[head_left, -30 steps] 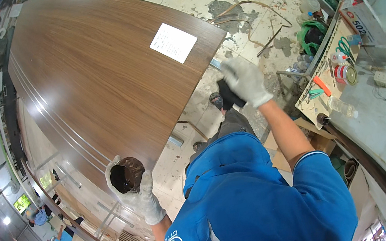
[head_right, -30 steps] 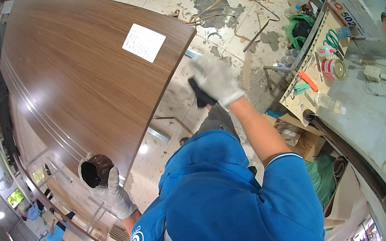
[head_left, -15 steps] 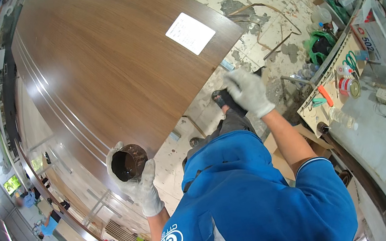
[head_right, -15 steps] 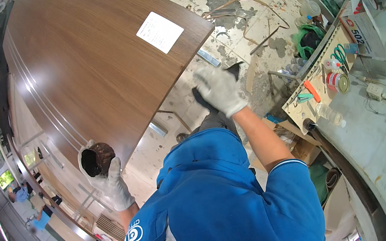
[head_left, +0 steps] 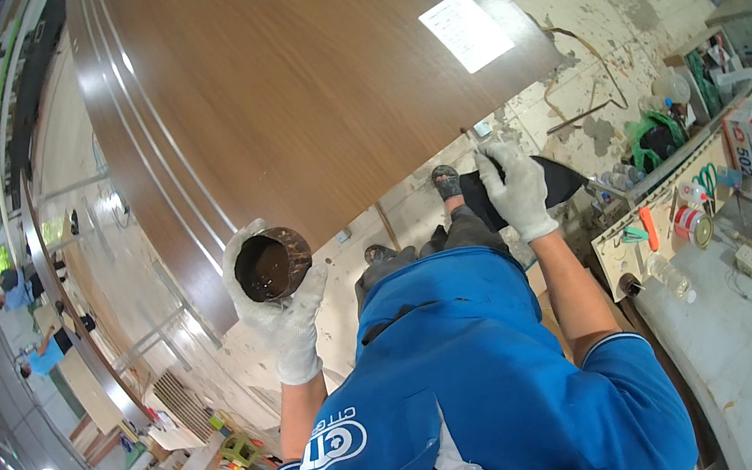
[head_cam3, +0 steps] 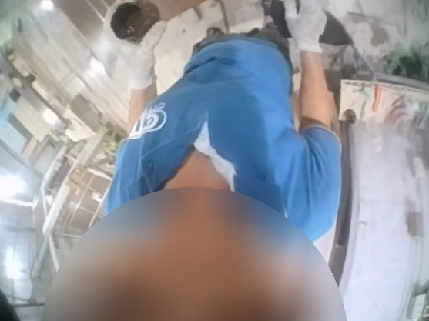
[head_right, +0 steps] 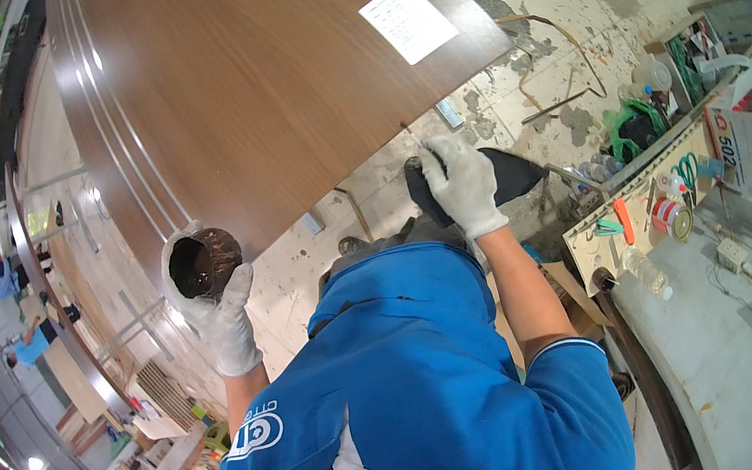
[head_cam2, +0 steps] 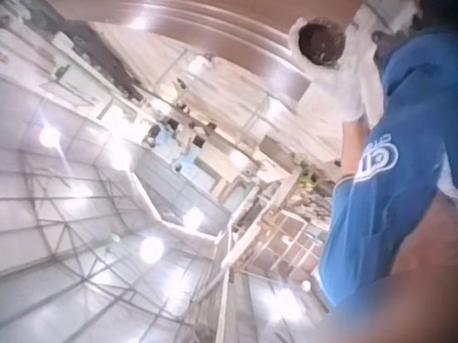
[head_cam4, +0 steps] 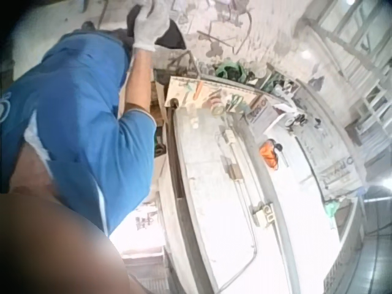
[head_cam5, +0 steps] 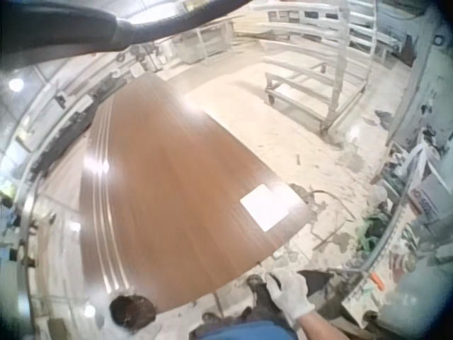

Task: The person applies a dark liquid finish to a large wooden panel using a cloth, repeatedly dipping the cloth into a small container and wiping the surface. The person also flips the panel over to treat the other side.

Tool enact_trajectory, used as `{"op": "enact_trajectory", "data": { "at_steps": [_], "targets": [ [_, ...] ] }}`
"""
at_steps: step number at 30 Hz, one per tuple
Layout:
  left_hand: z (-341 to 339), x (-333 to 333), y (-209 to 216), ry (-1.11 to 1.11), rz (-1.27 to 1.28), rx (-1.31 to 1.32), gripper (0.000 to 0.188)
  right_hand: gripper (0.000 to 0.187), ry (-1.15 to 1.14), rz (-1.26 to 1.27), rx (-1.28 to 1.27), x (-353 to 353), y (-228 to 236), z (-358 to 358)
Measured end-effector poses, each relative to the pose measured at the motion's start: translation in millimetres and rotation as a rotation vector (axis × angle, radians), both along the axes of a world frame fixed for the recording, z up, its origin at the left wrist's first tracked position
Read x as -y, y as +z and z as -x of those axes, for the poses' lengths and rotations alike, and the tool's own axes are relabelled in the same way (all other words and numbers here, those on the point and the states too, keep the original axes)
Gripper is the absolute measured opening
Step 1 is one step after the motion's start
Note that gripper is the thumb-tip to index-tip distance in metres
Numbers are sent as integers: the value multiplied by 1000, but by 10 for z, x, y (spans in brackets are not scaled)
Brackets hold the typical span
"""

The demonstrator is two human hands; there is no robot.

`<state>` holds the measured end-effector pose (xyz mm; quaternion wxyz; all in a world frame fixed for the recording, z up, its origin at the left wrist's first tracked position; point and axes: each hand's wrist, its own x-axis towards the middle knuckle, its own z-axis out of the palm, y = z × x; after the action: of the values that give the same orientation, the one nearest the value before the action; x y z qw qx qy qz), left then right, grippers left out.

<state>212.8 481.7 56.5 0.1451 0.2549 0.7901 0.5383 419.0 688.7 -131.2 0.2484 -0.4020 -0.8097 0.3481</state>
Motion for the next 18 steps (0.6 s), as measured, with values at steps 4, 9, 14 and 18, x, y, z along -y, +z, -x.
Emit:
{"op": "enact_trajectory", "data": {
  "at_steps": [4,9,14,18],
  "targets": [
    [48,203,-44,12,-1,-15,83,14,62,18,-31,405,82,298],
    [127,492,-86,30,6,-19,83,13,271,60,-48,670,161,450],
    [230,770,-146,41,-10,0,84,13,61,-8,-21,769,122,469],
    [273,932,-184,77,17,-8,86,14,240,-25,24,869,118,549]
  ]
}}
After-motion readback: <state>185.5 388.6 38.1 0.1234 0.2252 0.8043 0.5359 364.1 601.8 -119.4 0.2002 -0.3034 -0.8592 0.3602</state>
